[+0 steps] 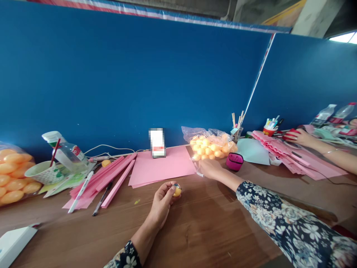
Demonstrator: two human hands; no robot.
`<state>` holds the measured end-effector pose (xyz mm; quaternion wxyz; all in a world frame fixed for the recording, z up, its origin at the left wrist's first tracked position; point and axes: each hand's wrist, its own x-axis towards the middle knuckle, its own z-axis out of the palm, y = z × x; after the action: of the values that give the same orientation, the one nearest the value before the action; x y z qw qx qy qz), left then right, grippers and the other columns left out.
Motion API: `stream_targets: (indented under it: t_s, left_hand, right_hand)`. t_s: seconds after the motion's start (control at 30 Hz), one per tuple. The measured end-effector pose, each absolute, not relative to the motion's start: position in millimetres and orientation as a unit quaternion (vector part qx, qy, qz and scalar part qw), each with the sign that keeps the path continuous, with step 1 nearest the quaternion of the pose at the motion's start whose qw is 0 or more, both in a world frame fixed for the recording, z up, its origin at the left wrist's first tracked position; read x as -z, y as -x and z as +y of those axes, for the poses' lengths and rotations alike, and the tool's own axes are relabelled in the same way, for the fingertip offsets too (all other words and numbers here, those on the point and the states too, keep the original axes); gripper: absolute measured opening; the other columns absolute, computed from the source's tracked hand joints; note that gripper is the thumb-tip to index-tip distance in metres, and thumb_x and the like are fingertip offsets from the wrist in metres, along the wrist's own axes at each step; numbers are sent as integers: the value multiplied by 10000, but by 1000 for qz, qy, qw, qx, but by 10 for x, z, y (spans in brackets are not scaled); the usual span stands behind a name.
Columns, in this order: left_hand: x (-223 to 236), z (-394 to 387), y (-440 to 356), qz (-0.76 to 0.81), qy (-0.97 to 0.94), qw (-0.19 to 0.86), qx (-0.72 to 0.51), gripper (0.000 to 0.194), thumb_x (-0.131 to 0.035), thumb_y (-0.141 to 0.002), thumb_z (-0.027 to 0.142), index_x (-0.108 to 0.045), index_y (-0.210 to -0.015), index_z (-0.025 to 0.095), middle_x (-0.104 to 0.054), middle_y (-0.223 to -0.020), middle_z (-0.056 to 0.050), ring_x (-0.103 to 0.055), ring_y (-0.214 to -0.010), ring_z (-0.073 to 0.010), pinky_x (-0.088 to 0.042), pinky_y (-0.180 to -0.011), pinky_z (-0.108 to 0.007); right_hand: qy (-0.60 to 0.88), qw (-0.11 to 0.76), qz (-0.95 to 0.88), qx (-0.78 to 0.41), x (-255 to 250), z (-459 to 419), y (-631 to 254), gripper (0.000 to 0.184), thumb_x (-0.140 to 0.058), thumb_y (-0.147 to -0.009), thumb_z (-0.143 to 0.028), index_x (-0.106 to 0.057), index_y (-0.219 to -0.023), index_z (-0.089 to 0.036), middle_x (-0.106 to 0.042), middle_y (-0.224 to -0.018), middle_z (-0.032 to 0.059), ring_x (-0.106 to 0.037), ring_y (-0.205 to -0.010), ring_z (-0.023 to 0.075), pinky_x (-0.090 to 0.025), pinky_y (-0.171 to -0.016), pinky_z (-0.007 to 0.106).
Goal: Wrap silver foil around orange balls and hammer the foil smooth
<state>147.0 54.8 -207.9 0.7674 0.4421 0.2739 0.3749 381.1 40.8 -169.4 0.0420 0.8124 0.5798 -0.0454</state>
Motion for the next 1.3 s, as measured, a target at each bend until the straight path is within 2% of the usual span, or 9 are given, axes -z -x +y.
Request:
stream_targets:
  t_s: [0.13, 0.3, 0.47, 0.6, 0.7, 0.8, 1.03, 1.2, 1.3]
  left_hand:
    - [2079, 548, -1470, 275, -436, 770, -378, 242, -650, -728, 300, -612, -909, 144, -612, -828, -35, -611, -747, -135, -500, -716, -255]
    - [2076, 554, -1476, 279, -433, 768, -380, 245, -656, -720, 299, -617, -903, 141, -613, -830, -33, -614, -742, -134, -504, -716, -255]
    - [2065, 551, -1470, 283, -430, 769, -379, 241, -659, -714, 299, -619, -896, 148, -623, -819, -26, -615, -738, -133, -500, -707, -249]
    - [2066, 550, -1463, 281, -425, 771, -381, 246, -671, -700, 301, -621, -885, 147, -635, -808, -29, -616, -732, -137, -497, -708, -261]
    - [2069, 552, -1464, 283, -420, 772, -383, 262, -689, -679, 306, -625, -874, 144, -641, -794, -31, -621, -732, -144, -496, -708, -268]
    - [2059, 549, -1466, 279, -419, 774, -384, 269, -694, -676, 306, -626, -876, 140, -635, -799, -33, -621, -732, -145, -498, -712, -271]
    - [2043, 534, -1464, 283, -404, 777, -390, 271, -689, -687, 303, -624, -889, 134, -639, -804, -41, -612, -729, -136, -503, -715, -271]
    - [2060, 550, -1454, 273, -402, 785, -384, 249, -650, -730, 302, -616, -916, 140, -658, -849, -55, -613, -764, -138, -498, -722, -261]
    - [2059, 567, -1445, 274, -390, 793, -380, 239, -645, -735, 303, -620, -913, 146, -663, -866, -57, -620, -796, -150, -500, -732, -262]
  right_hand:
    - [-799, 32, 599, 28, 1689, 378, -3791, 268, -434, -855, -301, -652, -802, -155, -656, -865, 116, -614, -759, 213, -374, -579, 254]
    - [-788, 21, 615, 16, 1691, 335, -3767, 219, -440, -866, -236, -625, -865, -118, -637, -875, 138, -597, -821, 199, -371, -645, 233]
    - [-791, -7, 611, 14, 1718, 337, -3789, 167, -454, -834, -155, -609, -852, -95, -640, -823, 133, -597, -741, 187, -355, -604, 232]
    - [-789, -59, 611, 28, 1694, 338, -3812, 225, -431, -835, -194, -614, -736, -109, -642, -738, 112, -579, -652, 172, -329, -555, 236]
    - [-784, -116, 609, 39, 1639, 327, -3820, 274, -406, -832, -214, -599, -657, -130, -635, -695, 87, -560, -640, 164, -325, -558, 240]
    - [-775, -180, 603, 65, 1573, 295, -3778, 242, -424, -812, -230, -577, -643, -147, -627, -673, 54, -548, -640, 149, -339, -564, 232]
    - [-697, -308, 616, 200, 1637, 137, -3270, 204, -379, -855, -282, -537, -802, -164, -623, -681, -1, -578, -567, 95, -428, -523, 184]
    - [-573, -533, 501, 369, 1934, 147, -2900, 168, -520, -790, -334, -556, -835, -176, -593, -692, -11, -563, -592, 111, -444, -498, 206]
    - [-534, -600, 428, 413, 2039, 179, -2836, 198, -577, -759, -349, -576, -860, -179, -599, -726, -5, -555, -624, 115, -446, -515, 210]
